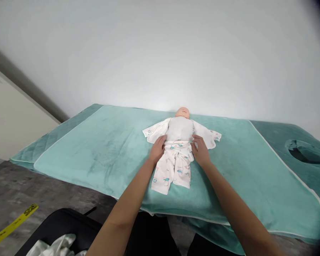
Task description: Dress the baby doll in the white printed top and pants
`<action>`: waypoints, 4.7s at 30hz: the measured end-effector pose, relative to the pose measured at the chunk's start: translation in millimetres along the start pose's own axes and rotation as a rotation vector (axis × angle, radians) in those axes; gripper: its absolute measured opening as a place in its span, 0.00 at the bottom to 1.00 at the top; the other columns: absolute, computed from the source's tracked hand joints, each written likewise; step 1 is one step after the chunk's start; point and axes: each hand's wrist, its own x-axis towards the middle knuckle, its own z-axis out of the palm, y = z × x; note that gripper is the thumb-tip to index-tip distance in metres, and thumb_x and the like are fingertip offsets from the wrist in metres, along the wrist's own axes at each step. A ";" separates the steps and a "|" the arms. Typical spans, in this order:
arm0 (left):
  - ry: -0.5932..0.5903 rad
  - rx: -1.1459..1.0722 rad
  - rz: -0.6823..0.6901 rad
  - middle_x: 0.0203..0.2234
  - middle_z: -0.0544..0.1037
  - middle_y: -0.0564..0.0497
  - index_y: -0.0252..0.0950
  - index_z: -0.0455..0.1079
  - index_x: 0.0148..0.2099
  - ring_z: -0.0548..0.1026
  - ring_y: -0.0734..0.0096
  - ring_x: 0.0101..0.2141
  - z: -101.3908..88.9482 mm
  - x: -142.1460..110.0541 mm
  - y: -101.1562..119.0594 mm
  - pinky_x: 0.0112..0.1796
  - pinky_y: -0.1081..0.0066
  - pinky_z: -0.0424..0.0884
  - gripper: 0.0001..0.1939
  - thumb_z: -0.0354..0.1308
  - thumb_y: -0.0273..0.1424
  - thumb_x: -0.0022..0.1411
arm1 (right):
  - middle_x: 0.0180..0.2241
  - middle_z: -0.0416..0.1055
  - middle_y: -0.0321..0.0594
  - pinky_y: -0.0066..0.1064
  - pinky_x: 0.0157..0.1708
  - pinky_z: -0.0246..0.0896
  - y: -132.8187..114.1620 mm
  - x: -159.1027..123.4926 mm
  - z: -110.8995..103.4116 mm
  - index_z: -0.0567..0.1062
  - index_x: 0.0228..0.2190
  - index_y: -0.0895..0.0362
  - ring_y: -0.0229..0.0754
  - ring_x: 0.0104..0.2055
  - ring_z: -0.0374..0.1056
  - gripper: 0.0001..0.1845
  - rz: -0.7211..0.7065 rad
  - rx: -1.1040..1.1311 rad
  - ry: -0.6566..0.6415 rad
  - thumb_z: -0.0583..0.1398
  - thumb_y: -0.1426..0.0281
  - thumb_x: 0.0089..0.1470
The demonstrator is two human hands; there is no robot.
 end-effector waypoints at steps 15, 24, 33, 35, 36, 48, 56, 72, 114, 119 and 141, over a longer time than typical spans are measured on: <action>0.144 -0.166 -0.103 0.42 0.81 0.48 0.39 0.71 0.35 0.75 0.59 0.45 6.1 64.7 -1.1 0.50 0.61 0.68 0.13 0.49 0.20 0.52 | 0.32 0.75 0.39 0.38 0.38 0.64 30.6 58.0 21.8 0.69 0.35 0.52 0.46 0.36 0.70 0.10 0.370 0.141 0.026 0.58 0.58 0.57; 0.151 -0.308 -0.318 0.24 0.74 0.55 0.38 0.72 0.30 0.70 0.69 0.29 14.7 118.2 -20.9 0.37 0.69 0.64 0.12 0.50 0.22 0.44 | 0.49 0.71 0.44 0.39 0.51 0.64 35.9 59.9 31.3 0.70 0.36 0.52 0.46 0.50 0.67 0.10 0.330 0.293 0.047 0.58 0.58 0.60; -0.134 -0.882 -0.417 0.32 0.77 0.51 0.34 0.78 0.41 0.72 0.71 0.32 -4.1 111.9 -24.0 0.33 0.73 0.64 0.15 0.65 0.30 0.48 | 0.67 0.59 0.41 0.50 0.66 0.50 38.5 66.1 23.8 0.69 0.33 0.52 0.51 0.69 0.53 0.10 0.295 0.462 -0.096 0.61 0.59 0.59; -0.171 -0.896 -0.448 0.31 0.77 0.51 0.35 0.79 0.42 0.71 0.73 0.31 -6.3 111.1 -25.3 0.32 0.74 0.64 0.16 0.69 0.33 0.49 | 0.66 0.60 0.38 0.49 0.67 0.48 36.7 67.1 21.6 0.69 0.31 0.52 0.50 0.69 0.53 0.11 0.317 0.504 -0.116 0.60 0.59 0.60; -0.174 -0.889 -0.464 0.31 0.76 0.52 0.35 0.79 0.42 0.71 0.73 0.30 -6.5 110.8 -25.1 0.31 0.74 0.63 0.16 0.70 0.34 0.49 | 0.66 0.61 0.38 0.47 0.67 0.47 36.1 67.5 20.8 0.69 0.29 0.52 0.49 0.69 0.54 0.12 0.334 0.527 -0.118 0.60 0.59 0.60; -0.330 -0.527 -0.370 0.25 0.67 0.57 0.36 0.72 0.34 0.62 0.77 0.27 -20.4 103.9 -5.3 0.28 0.75 0.56 0.14 0.68 0.40 0.53 | 0.53 0.73 0.43 0.42 0.59 0.56 45.3 74.3 28.4 0.71 0.27 0.54 0.49 0.56 0.66 0.15 0.630 0.522 0.139 0.62 0.55 0.53; -0.349 -0.567 -0.195 0.38 0.73 0.48 0.39 0.82 0.43 0.69 0.69 0.38 -17.1 100.1 -8.9 0.37 0.70 0.64 0.14 0.66 0.40 0.58 | 0.43 0.76 0.44 0.40 0.51 0.62 50.4 79.6 41.5 0.72 0.30 0.54 0.48 0.48 0.69 0.16 0.665 0.354 0.232 0.60 0.53 0.51; 0.014 -0.158 0.121 0.49 0.79 0.48 0.42 0.80 0.42 0.75 0.65 0.48 10.9 100.8 2.3 0.52 0.62 0.70 0.09 0.60 0.37 0.65 | 0.65 0.60 0.44 0.47 0.67 0.48 42.4 72.8 35.0 0.72 0.32 0.52 0.50 0.68 0.54 0.14 0.473 0.493 0.053 0.66 0.56 0.51; -0.549 -0.588 -0.443 0.45 0.80 0.45 0.37 0.75 0.45 0.77 0.60 0.45 -39.6 97.0 -6.8 0.44 0.66 0.72 0.17 0.69 0.34 0.53 | 0.31 0.71 0.33 0.31 0.33 0.60 54.9 72.9 -18.5 0.73 0.32 0.53 0.39 0.32 0.63 0.13 0.684 0.698 -0.437 0.67 0.62 0.44; -0.491 -0.576 -0.455 0.40 0.80 0.47 0.36 0.76 0.40 0.76 0.65 0.39 -36.3 96.5 -13.5 0.39 0.69 0.71 0.13 0.70 0.34 0.52 | 0.27 0.66 0.31 0.30 0.30 0.56 51.2 75.2 -17.4 0.70 0.28 0.54 0.36 0.28 0.58 0.13 0.702 0.699 -0.407 0.67 0.63 0.42; -0.375 -0.495 -0.377 0.31 0.72 0.55 0.36 0.70 0.36 0.69 0.73 0.33 -16.3 97.6 -6.8 0.34 0.73 0.62 0.08 0.59 0.25 0.50 | 0.26 0.59 0.29 0.29 0.28 0.47 60.8 70.1 7.2 0.66 0.30 0.52 0.37 0.29 0.53 0.10 0.628 0.528 -0.186 0.59 0.72 0.42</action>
